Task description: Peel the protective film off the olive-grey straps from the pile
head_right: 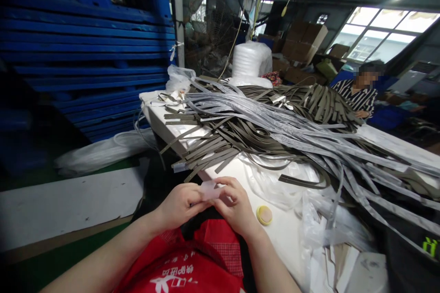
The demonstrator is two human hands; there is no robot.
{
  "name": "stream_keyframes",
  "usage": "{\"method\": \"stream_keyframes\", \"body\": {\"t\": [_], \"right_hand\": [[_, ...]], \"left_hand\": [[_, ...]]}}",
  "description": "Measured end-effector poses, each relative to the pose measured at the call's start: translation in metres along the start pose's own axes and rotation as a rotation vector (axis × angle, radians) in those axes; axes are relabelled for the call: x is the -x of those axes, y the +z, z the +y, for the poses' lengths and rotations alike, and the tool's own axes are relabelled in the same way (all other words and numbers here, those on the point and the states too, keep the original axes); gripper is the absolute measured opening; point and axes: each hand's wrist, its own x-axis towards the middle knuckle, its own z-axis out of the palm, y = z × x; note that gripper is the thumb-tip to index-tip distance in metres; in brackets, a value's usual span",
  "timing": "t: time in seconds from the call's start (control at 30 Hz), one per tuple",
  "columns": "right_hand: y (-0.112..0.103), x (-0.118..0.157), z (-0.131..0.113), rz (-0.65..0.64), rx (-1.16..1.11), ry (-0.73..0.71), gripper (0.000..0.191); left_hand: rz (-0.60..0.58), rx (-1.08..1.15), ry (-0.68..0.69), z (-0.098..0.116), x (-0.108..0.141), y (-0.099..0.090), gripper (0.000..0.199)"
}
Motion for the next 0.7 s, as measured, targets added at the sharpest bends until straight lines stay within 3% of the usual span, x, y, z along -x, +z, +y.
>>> {"method": "stream_keyframes", "body": {"t": [0.2, 0.37, 0.5, 0.6, 0.7], "right_hand": [[0.009, -0.009, -0.006, -0.044, -0.121, 0.04, 0.008], [0.021, -0.024, 0.009, -0.017, -0.175, 0.041, 0.016], [0.012, -0.061, 0.051, -0.007, -0.007, 0.112, 0.013], [-0.009, -0.099, 0.094, 0.07, 0.285, 0.275, 0.015], [-0.032, -0.13, 0.132, 0.161, 0.452, 0.336, 0.013]], "left_hand": [[-0.039, 0.047, -0.046, 0.002, 0.0, 0.0, 0.02], [-0.043, 0.062, -0.12, -0.003, 0.0, 0.0, 0.044], [-0.009, 0.008, -0.174, -0.016, 0.013, 0.002, 0.041], [-0.012, -0.06, -0.175, -0.028, 0.026, 0.002, 0.043], [-0.045, -0.098, -0.149, -0.037, 0.036, -0.002, 0.045]]}}
